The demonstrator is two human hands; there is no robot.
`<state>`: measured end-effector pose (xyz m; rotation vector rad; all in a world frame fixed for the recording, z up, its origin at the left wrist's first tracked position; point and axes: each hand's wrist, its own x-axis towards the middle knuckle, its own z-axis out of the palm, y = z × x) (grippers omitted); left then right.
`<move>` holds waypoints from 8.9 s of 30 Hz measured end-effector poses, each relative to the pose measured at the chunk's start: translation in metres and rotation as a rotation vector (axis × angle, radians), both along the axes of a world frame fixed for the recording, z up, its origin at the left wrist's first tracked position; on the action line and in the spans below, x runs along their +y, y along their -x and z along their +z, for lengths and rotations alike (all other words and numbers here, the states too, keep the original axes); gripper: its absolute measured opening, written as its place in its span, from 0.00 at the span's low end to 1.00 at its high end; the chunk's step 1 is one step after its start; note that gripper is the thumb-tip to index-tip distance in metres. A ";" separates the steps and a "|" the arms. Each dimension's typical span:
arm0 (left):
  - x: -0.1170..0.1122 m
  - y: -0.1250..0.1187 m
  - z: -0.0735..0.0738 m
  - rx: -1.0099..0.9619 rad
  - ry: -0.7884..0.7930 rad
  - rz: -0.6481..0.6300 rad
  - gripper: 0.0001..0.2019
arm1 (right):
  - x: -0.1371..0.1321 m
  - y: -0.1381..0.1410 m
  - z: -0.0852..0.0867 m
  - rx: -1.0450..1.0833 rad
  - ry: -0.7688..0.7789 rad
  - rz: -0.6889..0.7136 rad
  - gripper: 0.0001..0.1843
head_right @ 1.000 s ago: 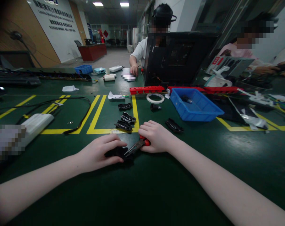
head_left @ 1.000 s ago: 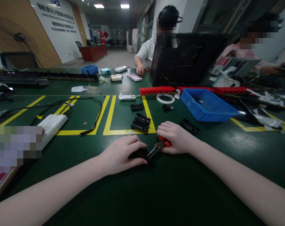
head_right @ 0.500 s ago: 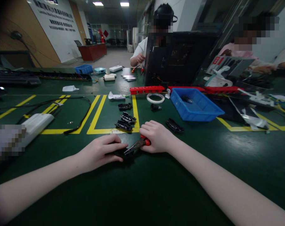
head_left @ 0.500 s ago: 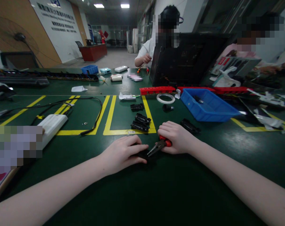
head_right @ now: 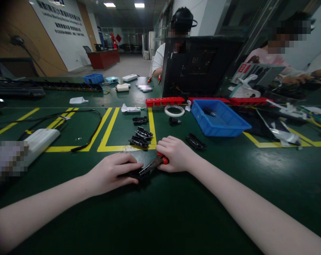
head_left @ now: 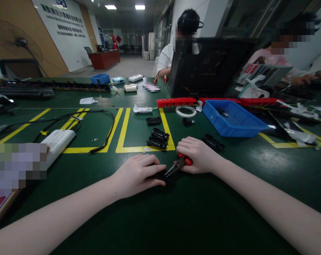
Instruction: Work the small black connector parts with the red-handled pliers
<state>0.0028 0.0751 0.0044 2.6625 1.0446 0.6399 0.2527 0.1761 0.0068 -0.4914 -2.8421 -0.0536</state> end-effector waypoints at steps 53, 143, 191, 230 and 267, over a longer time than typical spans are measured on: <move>0.001 0.002 0.000 0.042 0.014 -0.030 0.16 | 0.001 0.000 0.002 -0.015 0.045 -0.014 0.10; 0.002 0.002 -0.001 -0.001 0.058 -0.018 0.16 | -0.001 -0.002 -0.001 0.038 -0.091 -0.021 0.10; 0.004 0.001 0.000 -0.077 0.108 0.005 0.15 | 0.002 -0.001 -0.001 0.020 0.012 -0.079 0.10; 0.009 -0.005 0.009 -0.083 0.279 -0.009 0.20 | 0.005 0.000 0.004 0.105 0.166 -0.220 0.12; 0.001 -0.004 -0.004 -0.020 0.063 -0.035 0.06 | -0.002 -0.007 -0.003 0.171 -0.166 -0.067 0.14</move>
